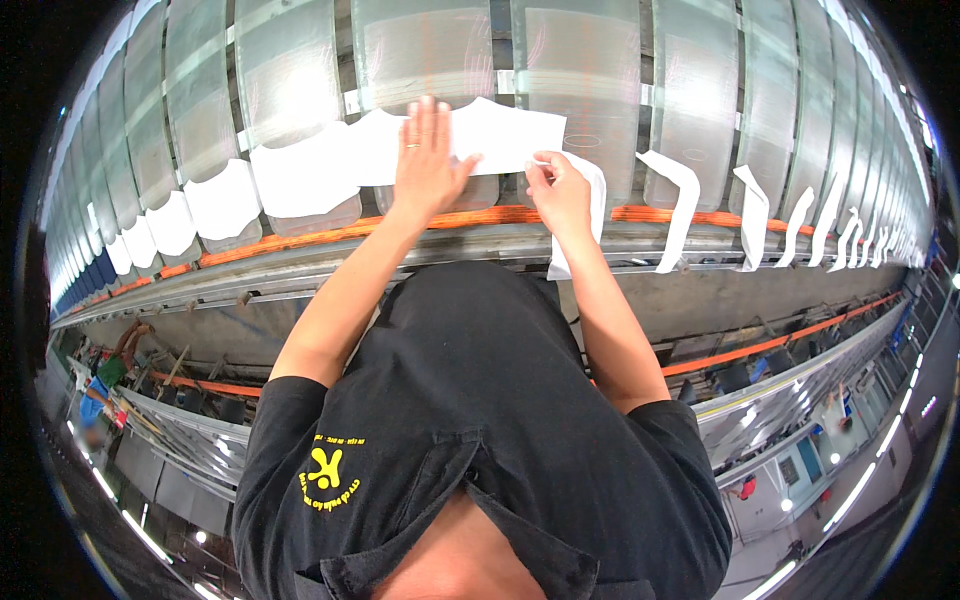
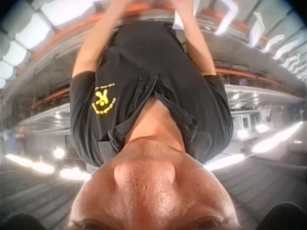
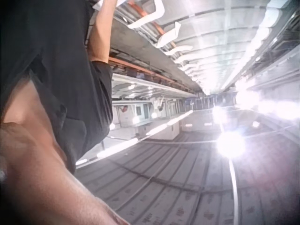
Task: The person repeatedly picks up white paper pieces and places them on a metal rack with transparent bins. The person handles the paper one at a time, smoothing each piece onto the rack surface.
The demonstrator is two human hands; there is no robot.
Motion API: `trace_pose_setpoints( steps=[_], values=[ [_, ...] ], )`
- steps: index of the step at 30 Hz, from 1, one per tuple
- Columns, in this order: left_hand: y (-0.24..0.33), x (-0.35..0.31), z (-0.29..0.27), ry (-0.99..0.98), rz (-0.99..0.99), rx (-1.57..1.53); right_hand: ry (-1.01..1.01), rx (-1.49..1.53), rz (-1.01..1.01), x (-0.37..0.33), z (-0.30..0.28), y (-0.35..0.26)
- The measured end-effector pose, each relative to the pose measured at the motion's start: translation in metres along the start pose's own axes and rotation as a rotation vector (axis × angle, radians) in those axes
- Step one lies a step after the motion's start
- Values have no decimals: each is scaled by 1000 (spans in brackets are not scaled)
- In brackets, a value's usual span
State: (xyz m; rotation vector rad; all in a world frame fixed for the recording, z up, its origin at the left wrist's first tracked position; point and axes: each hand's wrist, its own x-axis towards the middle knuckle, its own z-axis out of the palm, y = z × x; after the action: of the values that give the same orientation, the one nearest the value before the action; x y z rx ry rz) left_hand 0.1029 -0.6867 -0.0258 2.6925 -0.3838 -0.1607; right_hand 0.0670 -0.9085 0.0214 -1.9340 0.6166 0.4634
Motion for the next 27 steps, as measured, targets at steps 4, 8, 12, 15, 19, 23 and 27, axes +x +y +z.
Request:
trace_pose_setpoints(
  steps=[4,8,12,15,19,23,27],
  values=[
    [34,0,9,-77,152,13,113,-99,-236,-8,3,-33],
    [17,-10,-1,-60,144,28,38,-58,-370,0,27,-48],
    [-21,-33,-22,-31,-45,105,86,-234,-347,27,68,-23],
    [-40,-43,-33,63,-157,-6,17,-147,-162,44,80,-20],
    [-55,-36,-31,190,-260,-421,-188,176,21,65,79,-13],
    [-95,-25,-13,-29,-632,-931,-182,14,-64,56,71,-15],
    [-89,-27,-20,22,-781,-1054,42,-342,-530,7,49,-44]
  ],
)
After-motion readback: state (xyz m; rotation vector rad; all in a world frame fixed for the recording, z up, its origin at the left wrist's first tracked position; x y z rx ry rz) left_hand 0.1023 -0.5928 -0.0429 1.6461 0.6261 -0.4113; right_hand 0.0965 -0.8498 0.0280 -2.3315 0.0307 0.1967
